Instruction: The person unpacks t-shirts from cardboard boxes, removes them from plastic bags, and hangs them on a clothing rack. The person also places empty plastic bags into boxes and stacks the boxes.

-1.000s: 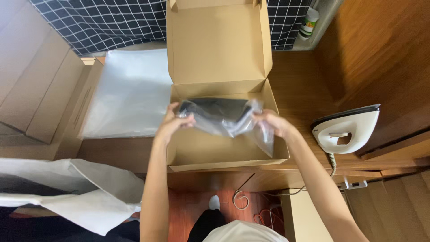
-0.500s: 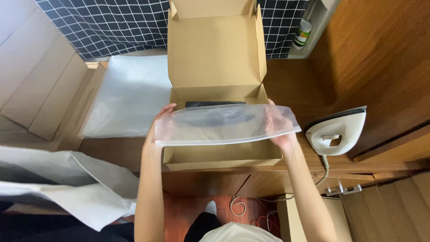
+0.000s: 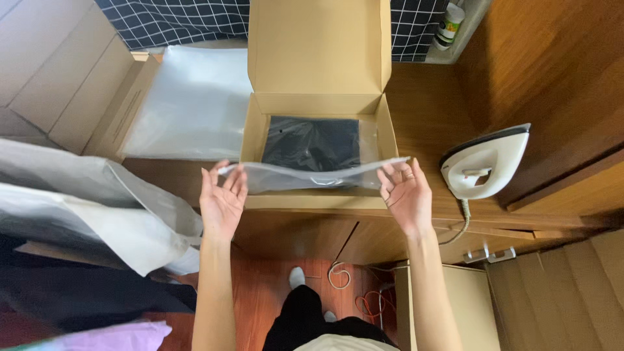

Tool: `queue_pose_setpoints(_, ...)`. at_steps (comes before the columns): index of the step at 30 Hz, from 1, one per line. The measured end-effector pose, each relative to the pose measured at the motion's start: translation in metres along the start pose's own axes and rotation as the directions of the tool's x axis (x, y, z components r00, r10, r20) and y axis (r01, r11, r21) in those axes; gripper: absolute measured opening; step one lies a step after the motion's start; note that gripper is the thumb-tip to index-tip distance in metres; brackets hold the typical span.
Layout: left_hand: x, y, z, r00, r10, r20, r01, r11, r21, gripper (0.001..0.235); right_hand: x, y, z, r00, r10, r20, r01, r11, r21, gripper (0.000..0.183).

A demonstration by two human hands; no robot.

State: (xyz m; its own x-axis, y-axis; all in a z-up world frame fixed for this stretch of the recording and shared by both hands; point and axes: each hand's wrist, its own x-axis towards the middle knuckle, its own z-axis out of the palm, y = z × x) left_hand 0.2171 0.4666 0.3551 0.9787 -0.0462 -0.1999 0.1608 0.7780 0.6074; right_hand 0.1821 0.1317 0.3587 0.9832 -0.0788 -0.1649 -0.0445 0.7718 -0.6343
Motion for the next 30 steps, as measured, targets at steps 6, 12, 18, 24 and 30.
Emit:
queue_pose_setpoints(6,-0.024,-0.015,0.042,0.99,0.121,0.067,-0.132,0.974,0.182,0.042,-0.046,-0.005,0.028,0.99,-0.136,-0.025,0.133,0.986,-0.096,0.033)
queue_pose_setpoints(12,-0.015,-0.04,0.025,0.896,0.444,0.024,-0.394,0.767,0.507,0.017,-0.064,0.007,0.052,0.932,-0.357,0.056,0.356,0.878,-0.321,0.06)
queue_pose_setpoints(18,-0.023,-0.037,0.019,0.906,0.418,0.063,-0.374,0.723,0.581,0.021,-0.035,0.064,0.106,0.853,-0.292,0.432,0.52,0.553,-0.651,0.032)
queue_pose_setpoints(24,-0.015,-0.009,0.009,0.921,0.368,0.124,-0.338,0.602,0.724,0.028,-0.008,0.111,0.152,0.719,-0.119,0.685,0.693,0.04,-0.72,0.036)
queue_pose_setpoints(30,0.003,0.009,-0.013,0.946,0.274,0.176,-0.312,0.61,0.729,0.016,-0.016,0.135,0.173,0.877,-0.113,0.467,0.467,-0.023,-0.884,0.029)
